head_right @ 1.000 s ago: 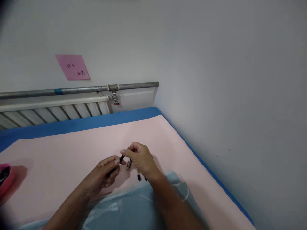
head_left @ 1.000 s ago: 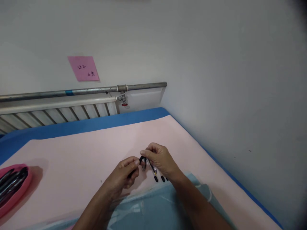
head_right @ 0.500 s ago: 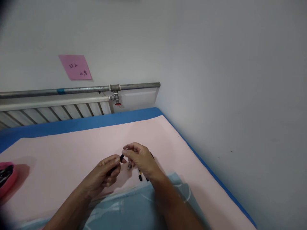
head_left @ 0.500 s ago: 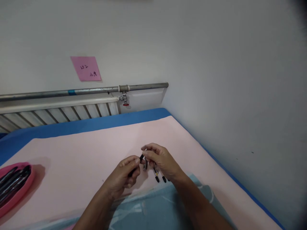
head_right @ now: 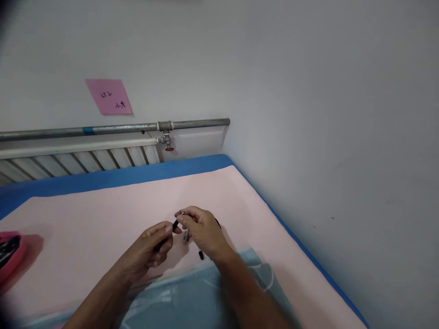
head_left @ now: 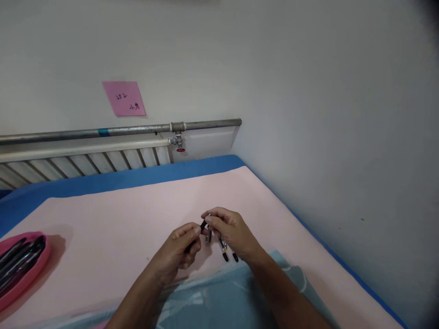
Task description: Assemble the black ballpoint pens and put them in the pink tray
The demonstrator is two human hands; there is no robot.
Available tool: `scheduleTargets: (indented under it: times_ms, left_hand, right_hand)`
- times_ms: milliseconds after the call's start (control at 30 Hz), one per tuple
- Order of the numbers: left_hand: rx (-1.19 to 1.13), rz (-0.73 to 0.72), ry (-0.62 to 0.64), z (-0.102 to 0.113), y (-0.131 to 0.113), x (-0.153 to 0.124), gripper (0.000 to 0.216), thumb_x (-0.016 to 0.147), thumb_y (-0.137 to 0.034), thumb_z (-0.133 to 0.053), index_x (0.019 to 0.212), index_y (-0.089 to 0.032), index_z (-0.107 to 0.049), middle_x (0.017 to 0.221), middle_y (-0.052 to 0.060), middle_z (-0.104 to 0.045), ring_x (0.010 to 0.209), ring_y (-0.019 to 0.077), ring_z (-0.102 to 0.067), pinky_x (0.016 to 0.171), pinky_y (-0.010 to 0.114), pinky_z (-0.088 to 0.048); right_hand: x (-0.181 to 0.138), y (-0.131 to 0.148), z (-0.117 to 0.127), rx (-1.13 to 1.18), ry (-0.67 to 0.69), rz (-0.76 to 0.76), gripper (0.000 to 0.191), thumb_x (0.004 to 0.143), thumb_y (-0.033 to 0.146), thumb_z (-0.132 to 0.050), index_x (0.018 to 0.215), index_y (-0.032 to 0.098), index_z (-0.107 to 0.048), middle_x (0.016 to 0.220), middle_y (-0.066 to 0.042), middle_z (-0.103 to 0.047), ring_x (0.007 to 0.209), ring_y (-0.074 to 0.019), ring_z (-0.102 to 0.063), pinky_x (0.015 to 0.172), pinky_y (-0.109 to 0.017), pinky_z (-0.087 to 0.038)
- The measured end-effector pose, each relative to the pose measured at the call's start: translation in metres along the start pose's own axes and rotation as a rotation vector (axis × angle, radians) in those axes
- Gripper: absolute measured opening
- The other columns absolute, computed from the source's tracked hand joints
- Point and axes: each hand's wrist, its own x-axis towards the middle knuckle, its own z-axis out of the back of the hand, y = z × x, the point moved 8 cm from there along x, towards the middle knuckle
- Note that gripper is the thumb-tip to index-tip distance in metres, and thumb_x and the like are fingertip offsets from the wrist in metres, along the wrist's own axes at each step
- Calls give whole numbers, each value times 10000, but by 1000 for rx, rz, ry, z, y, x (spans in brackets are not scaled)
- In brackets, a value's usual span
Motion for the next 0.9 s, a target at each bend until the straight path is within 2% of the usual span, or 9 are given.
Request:
scheduleTargets:
  times_ms: [100,267,433,667,800,900]
  left_hand:
    - [24,-9,-12,1,0,1,306,780,-457,-526,878,-168,-549,499,-86,-357,343,9,-174,350,169,-64]
    - [-5,-17,18,-1,-2,0,286,792,-444,-514,880,-173,-542,505,-86,-357,351,10,-165,353,170,-57]
    - [105,-51,-27,0,-5,1,323,797,-472,-485,875,-166,-557,482,-87,-342,347,22,-174,351,180,-78]
    - [402,-286,-147,6,-17,1,319,788,-467,-503,836,-160,-574,494,-76,-364,423,41,-287,397,162,-200]
    - [213,-139,-95,4,-8,2,332,783,-487,-492,845,-167,-554,475,-92,-339,354,23,-201,355,170,-119]
    - [83,-102,-47,-1,-8,0,328,778,-482,-502,869,-170,-544,482,-93,-346,339,16,-183,347,168,-85]
  right_hand:
    - [1,-1,4,-39,-47,9,220,736,373,-593,667,165,-591,544,40,-531,479,-69,-442,460,-192,-338]
    - [1,-4,-4,83,65,-52,216,750,343,-561,857,171,-637,591,25,-581,461,-69,-439,464,-203,-348]
    - [2,-2,4,-53,-41,45,204,743,367,-579,713,167,-605,609,21,-568,547,-94,-489,531,-222,-383]
    - [2,0,8,-131,-100,30,252,735,386,-590,620,162,-571,525,55,-482,495,-71,-413,494,-200,-330]
    - [3,-3,-1,86,22,-14,210,750,342,-563,839,165,-631,549,52,-496,456,-66,-411,457,-201,-319]
    - [4,-5,-1,148,31,-11,208,739,343,-579,799,151,-632,538,46,-490,449,-65,-410,445,-201,-316]
